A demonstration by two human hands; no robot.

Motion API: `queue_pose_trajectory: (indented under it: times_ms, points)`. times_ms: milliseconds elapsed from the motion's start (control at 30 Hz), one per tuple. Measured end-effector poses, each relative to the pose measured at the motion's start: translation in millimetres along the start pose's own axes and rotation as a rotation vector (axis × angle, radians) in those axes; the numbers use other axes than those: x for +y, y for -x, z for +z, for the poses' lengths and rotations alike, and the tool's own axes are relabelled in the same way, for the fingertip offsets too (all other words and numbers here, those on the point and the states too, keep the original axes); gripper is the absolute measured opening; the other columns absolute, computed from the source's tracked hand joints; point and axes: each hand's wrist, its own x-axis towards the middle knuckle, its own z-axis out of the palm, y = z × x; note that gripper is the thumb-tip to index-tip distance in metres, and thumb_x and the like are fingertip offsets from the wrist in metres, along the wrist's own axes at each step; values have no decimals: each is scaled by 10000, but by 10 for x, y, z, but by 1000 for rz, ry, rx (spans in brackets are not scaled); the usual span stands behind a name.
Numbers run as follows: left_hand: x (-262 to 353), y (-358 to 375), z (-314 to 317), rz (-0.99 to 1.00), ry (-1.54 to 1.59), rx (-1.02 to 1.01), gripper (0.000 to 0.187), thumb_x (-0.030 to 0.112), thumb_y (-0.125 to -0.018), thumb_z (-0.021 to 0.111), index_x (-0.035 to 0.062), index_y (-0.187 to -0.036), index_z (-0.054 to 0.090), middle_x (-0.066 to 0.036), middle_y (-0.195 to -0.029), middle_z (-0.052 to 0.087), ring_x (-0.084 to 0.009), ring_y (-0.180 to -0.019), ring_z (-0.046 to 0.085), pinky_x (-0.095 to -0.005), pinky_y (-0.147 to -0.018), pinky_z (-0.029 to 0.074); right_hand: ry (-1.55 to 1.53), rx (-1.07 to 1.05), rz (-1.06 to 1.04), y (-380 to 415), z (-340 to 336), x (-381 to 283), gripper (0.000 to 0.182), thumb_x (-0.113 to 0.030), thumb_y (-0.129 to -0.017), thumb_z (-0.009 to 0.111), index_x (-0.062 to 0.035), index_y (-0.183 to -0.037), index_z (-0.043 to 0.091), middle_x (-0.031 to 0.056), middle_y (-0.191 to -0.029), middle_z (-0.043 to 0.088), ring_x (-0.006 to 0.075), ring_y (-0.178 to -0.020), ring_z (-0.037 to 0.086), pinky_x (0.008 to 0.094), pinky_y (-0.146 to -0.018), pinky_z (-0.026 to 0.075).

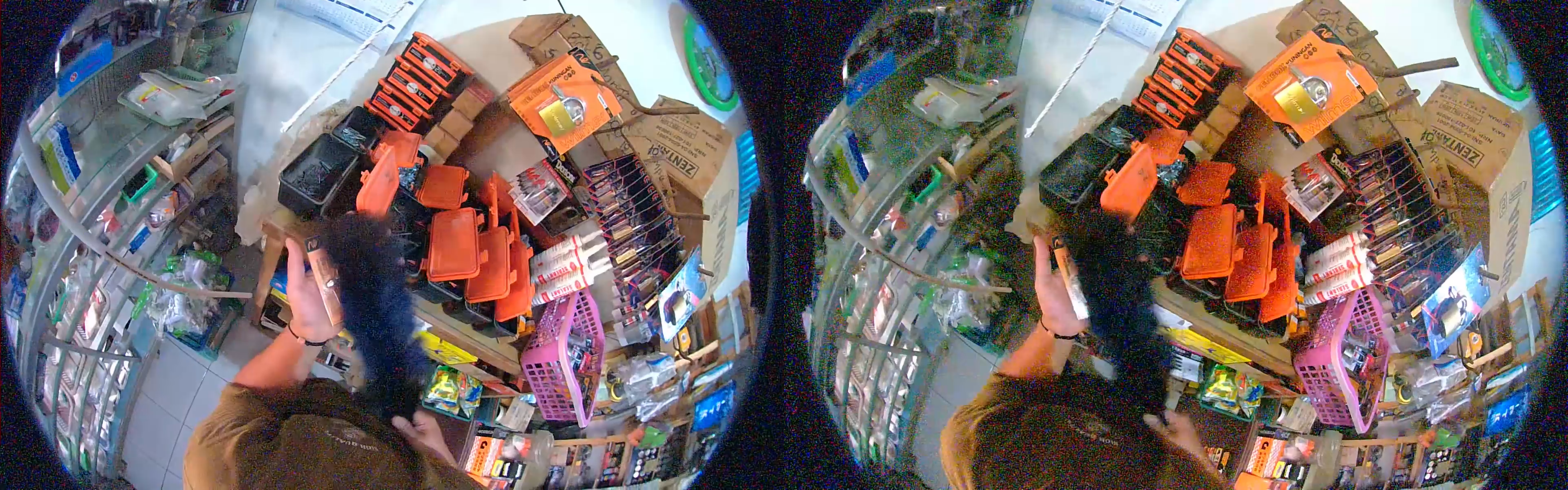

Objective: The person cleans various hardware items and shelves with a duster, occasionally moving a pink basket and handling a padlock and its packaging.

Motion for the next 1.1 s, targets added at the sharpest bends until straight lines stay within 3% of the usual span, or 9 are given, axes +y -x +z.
queue_pose_trajectory:
  times_ms: [100, 200, 333, 467, 533, 667, 833, 933, 1100]
  points:
    - [46, -111, -215, -119, -399, -452, 694, 632, -799, 230, 164, -1311, 251, -190, -1295, 318, -412, -1107, 394, -549, -866, 361, 100, -51, -325, 77, 3, -133, 257, -254, -842, 528, -30, -955, 580, 10, -796, 618, 126, -708, 545, 291, -654, 434]
    - [-149, 32, 164, 14, -135, -6, 687, 584, -817, 270, 97, -1300, 265, -178, -1304, 317, -426, -1064, 423, -591, -880, 316, -98, -54, -78, 75, -47, -92, 261, -250, -832, 545, -39, -981, 583, 16, -827, 622, 117, -730, 549, 275, -677, 434]
    - [-61, -121, -33, -155, -365, -397, 671, 589, -814, 270, 115, -1289, 301, -183, -1300, 319, -408, -1052, 443, -565, -848, 367, 182, -103, -155, 97, -107, -192, 263, -261, -824, 562, -23, -929, 597, 26, -820, 623, 116, -710, 556, 270, -656, 439]
    - [-162, -53, 22, -4, -112, 11, 698, 620, -793, 285, 146, -1306, 272, -165, -1315, 305, -424, -1064, 428, -587, -848, 351, 39, 41, -11, -31, -174, 108, 254, -225, -822, 563, -19, -969, 589, 35, -847, 625, 122, -747, 566, 277, -695, 443]
    - [-68, -196, -214, -203, -291, -398, 680, 612, -793, 299, 192, -1323, 229, -169, -1324, 288, -436, -1068, 416, -617, -849, 325, 77, -170, -360, -21, -210, 191, 185, -190, -815, 573, -30, -903, 604, 29, -798, 622, 111, -696, 553, 265, -649, 441]
    - [-250, -61, 68, -14, -62, 20, 677, 611, -799, 285, 185, -1323, 236, -185, -1276, 360, -438, -1024, 453, -562, -899, 321, 177, -19, -186, -5, -248, 164, 181, -205, -808, 580, -43, -884, 602, 48, -784, 622, 124, -678, 558, 268, -616, 441]
    - [-233, -139, -58, -143, -371, -374, 653, 584, -812, 299, 160, -1307, 261, -178, -1289, 338, -413, -1005, 475, -565, -827, 387, 281, -77, -142, -71, -279, 344, 187, -216, -813, 579, -65, -923, 599, 25, -777, 616, 89, -666, 532, 245, -614, 435]
    - [-313, -9, 119, -21, -98, -71, 615, 541, -838, 287, 147, -1310, 255, -170, -1293, 337, -424, -1062, 431, -561, -855, 369, -283, 2, -42, 136, -134, -32, 217, -223, -808, 583, -81, -972, 594, 44, -813, 619, 92, -713, 542, 239, -640, 436]
    - [-163, -137, 17, -202, -382, -483, 620, 574, -826, 268, 194, -1315, 242, -191, -1303, 304, -405, -1123, 375, -552, -872, 356, 240, -7, -250, 61, -169, 110, 159, -158, -810, 575, -3, -831, 602, -1, -713, 586, 60, -622, 492, 222, -562, 392]
